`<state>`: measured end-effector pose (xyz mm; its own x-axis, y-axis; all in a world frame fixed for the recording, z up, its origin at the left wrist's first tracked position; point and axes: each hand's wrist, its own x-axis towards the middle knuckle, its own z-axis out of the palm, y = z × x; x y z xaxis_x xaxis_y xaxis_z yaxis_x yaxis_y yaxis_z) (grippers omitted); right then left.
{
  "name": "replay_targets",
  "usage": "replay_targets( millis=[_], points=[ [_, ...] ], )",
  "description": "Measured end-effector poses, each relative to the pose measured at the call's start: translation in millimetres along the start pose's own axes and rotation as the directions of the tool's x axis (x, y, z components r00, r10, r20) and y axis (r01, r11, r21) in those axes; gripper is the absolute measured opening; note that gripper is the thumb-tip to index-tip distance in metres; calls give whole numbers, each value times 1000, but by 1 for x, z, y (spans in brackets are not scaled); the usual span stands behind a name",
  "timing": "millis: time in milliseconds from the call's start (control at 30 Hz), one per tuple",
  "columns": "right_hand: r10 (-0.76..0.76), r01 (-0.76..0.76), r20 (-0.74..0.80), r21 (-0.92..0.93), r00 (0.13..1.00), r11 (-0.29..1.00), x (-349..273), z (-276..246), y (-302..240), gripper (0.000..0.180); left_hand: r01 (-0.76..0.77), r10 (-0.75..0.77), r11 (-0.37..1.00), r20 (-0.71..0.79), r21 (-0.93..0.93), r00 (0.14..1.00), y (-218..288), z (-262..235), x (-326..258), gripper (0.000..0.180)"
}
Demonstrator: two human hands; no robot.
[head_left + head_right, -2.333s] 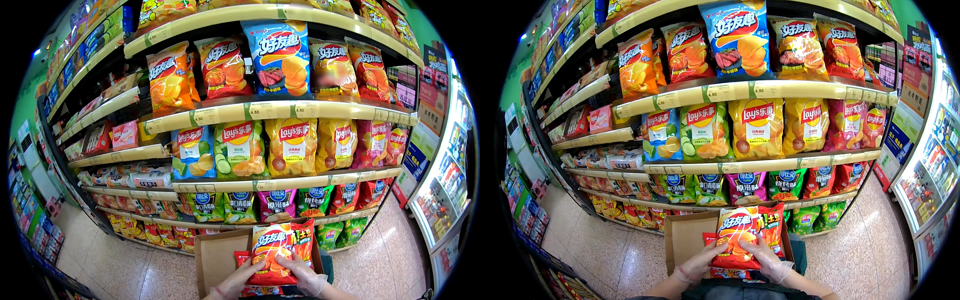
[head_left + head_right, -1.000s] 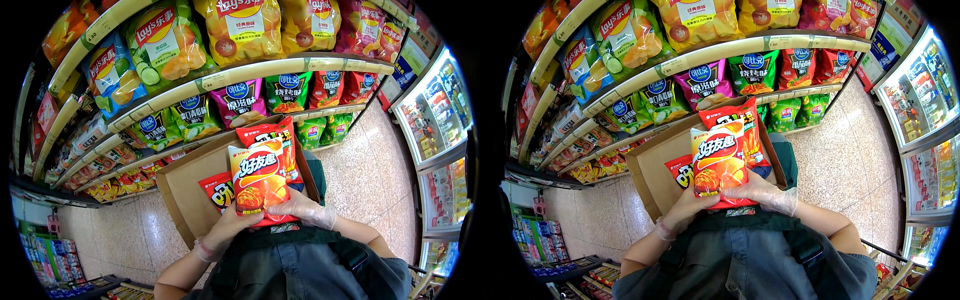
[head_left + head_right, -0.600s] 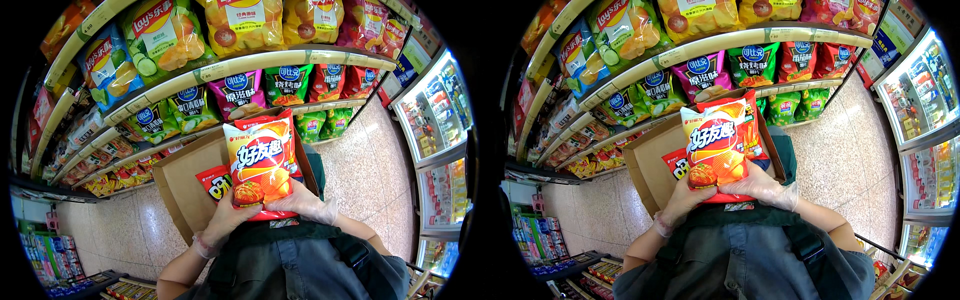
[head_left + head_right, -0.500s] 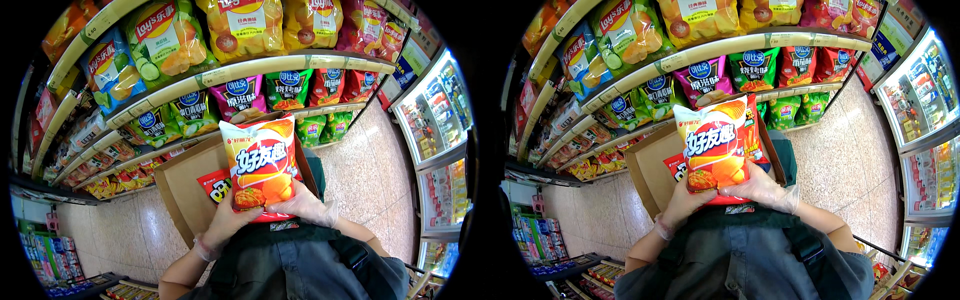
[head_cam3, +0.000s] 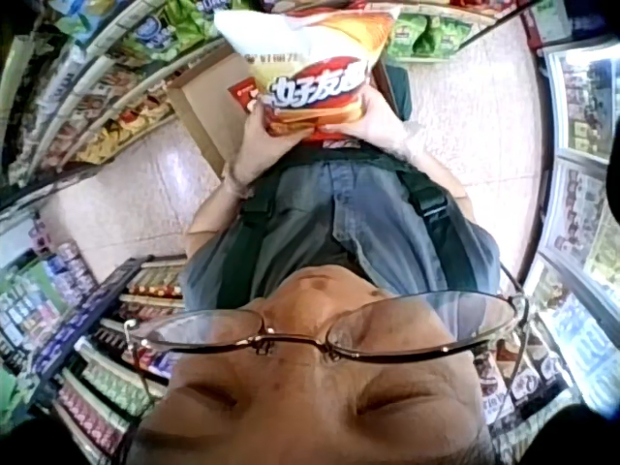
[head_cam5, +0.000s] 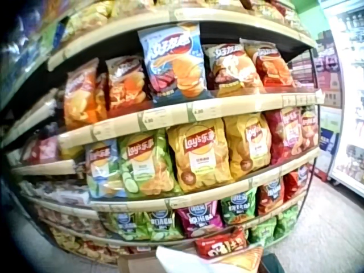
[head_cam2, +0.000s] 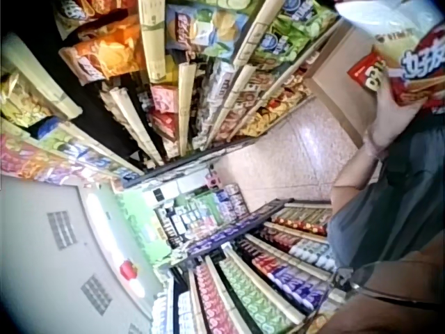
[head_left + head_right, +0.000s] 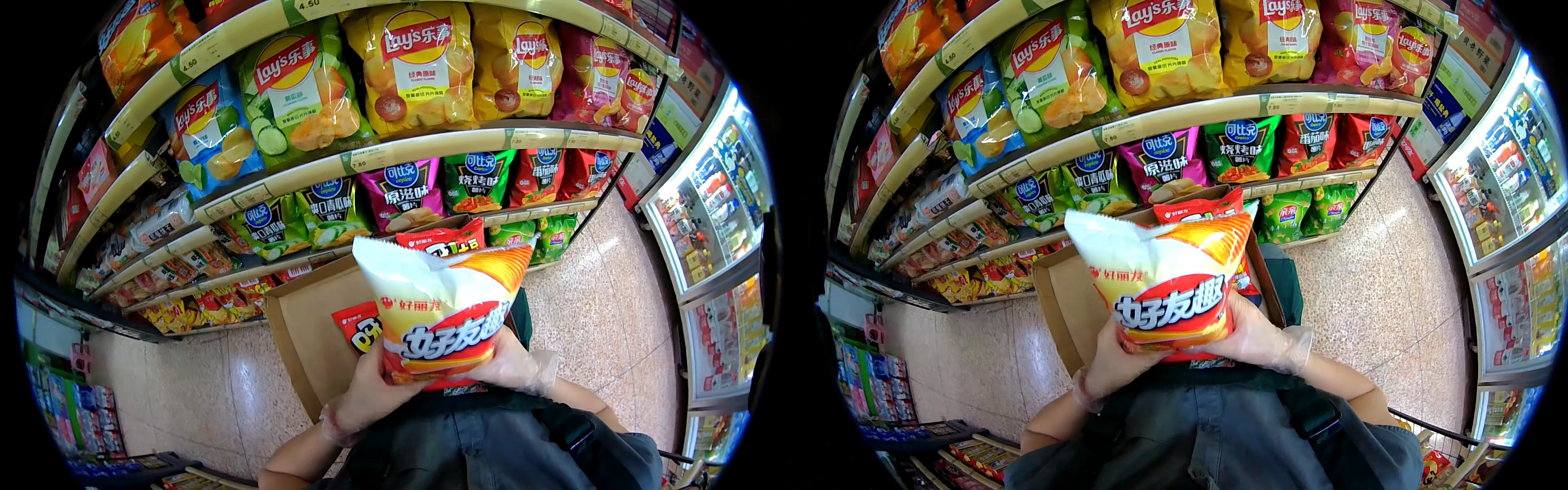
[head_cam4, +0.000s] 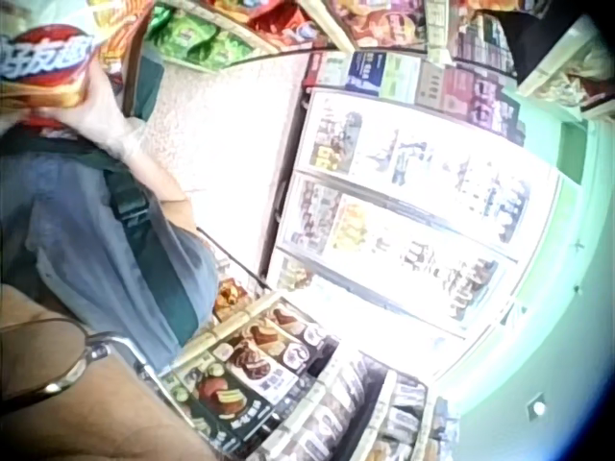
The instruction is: The person takes various snack bags from a cardboard box and places them onto shelves in a store aisle. They handle multiple brands and flavors, arranging the bags upright and aligning them with existing products on the shelves.
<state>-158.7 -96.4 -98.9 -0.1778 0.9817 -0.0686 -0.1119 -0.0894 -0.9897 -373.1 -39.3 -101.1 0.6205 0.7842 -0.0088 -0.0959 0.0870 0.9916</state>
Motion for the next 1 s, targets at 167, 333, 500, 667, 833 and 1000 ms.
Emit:
replay_targets(
  millis=[167,333,500,667,833,1000],
  points=[
    [71,-65,-59,94,996,993,0,6,5,69,19,-21,999,-50,-26,999,-19,1,-3,65],
    [131,-128,-77,33,988,991,2,3,9,71,117,-123,988,-53,-99,991,-24,0,-4,66],
    [108,-105,-62,50,992,993,16,-3,9,75,45,-53,993,-78,-105,996,-13,-2,6,65],
    [-19,20,-8,25,1000,1000,41,4,-33,70,-94,89,994,-98,-47,991,4,-19,23,65],
    [-187,185,57,32,981,982,79,23,-106,63,-371,369,928,-46,-29,928,68,-51,43,85],
    [-326,359,189,-186,926,915,109,34,-162,68,-589,592,805,-126,65,796,144,-61,63,77]
  ],
)
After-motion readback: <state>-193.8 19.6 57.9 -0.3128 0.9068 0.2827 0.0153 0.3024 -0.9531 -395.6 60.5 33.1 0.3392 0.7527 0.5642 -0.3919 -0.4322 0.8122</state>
